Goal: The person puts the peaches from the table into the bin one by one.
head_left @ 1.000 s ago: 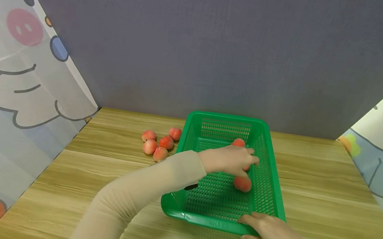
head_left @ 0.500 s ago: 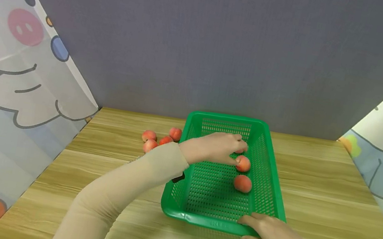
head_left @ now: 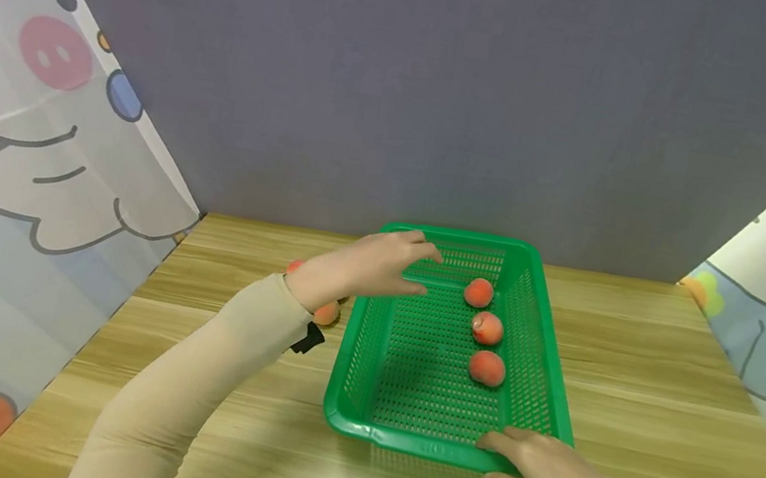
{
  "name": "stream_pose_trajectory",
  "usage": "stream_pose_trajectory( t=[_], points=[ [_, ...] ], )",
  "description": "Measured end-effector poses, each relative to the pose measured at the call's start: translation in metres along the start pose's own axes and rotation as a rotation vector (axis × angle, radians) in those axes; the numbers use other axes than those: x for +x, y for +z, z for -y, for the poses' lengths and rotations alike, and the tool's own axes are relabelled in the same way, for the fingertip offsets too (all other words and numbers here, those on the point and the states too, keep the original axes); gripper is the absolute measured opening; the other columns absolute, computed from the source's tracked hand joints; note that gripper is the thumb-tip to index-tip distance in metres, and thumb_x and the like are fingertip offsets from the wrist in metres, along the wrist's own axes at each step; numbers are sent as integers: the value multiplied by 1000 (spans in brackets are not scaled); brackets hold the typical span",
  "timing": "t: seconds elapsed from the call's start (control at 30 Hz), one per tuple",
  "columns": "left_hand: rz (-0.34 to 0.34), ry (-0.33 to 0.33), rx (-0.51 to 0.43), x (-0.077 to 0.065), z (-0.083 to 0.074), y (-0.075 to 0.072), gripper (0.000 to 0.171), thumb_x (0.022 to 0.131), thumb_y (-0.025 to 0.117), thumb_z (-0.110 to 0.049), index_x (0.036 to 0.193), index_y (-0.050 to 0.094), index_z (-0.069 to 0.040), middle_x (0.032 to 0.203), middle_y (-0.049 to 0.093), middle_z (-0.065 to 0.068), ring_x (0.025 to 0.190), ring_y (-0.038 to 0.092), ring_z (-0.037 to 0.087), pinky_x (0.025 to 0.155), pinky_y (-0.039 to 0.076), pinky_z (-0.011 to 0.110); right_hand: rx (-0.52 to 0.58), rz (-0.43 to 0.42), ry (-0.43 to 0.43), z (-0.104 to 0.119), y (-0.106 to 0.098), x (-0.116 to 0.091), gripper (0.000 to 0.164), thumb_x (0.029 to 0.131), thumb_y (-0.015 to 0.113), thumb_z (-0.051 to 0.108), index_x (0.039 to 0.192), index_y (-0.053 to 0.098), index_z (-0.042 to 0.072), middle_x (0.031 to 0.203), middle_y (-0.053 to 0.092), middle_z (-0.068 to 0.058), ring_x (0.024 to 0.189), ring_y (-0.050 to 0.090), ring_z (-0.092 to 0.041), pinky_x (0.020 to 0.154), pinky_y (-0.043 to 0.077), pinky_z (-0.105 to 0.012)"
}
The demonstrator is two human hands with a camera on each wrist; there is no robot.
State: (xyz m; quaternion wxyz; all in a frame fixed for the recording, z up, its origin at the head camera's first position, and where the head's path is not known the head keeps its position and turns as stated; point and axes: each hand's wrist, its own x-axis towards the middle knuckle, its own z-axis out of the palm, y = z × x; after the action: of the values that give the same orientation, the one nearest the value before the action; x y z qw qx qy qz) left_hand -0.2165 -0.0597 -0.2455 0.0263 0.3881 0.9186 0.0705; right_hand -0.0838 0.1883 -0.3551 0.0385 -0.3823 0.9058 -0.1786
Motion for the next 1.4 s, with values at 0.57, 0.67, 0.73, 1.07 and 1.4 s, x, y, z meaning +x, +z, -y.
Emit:
stream_pose_trajectory(
  t=[0.57, 0.67, 0.73, 1.07, 1.4],
  points=[
    [-161, -133, -158, -43, 58, 19, 43, 82, 62, -17, 120, 50, -1, 119, 50, 14, 111, 47, 30, 91, 40, 40, 4, 9, 15, -1, 1, -1, 25, 80, 62, 29, 101, 62, 15, 92, 62, 2, 82, 60, -14, 65, 49, -32],
    [-182, -170, -205, -49, 71, 27, 42, 82, 62, -13, 120, 51, 0, 117, 51, 15, 109, 47, 31, 90, 40, 41, 2, 1, 6, -1, 1, -1, 24, 80, 63, 28, 100, 62, 14, 91, 62, 2, 81, 59, -13, 64, 49, -31],
    [-191, -198, -239, -53, 78, 32, 40, 82, 62, -12, 119, 52, 0, 115, 51, 14, 109, 47, 30, 90, 40, 42, 3, -1, 2, -1, 1, -1, 24, 80, 63, 28, 100, 62, 14, 91, 62, 2, 80, 59, -13, 64, 49, -31],
    [-217, -249, -292, -67, 106, 57, 37, 82, 61, -11, 117, 52, -1, 122, 49, 17, 99, 54, 33, 81, 45, 43, 13, 14, 15, -1, 0, 0, 24, 80, 63, 28, 100, 61, 15, 91, 62, 3, 81, 59, -13, 64, 49, -32],
    [-202, -258, -303, -68, 123, 91, 33, 79, 60, -5, 111, 56, 3, 110, 54, 19, 85, 52, 31, 72, 45, 39, -8, 9, 23, -1, 1, -1, 25, 79, 63, 28, 100, 62, 14, 91, 62, 2, 81, 60, -15, 65, 49, -34]
  ],
)
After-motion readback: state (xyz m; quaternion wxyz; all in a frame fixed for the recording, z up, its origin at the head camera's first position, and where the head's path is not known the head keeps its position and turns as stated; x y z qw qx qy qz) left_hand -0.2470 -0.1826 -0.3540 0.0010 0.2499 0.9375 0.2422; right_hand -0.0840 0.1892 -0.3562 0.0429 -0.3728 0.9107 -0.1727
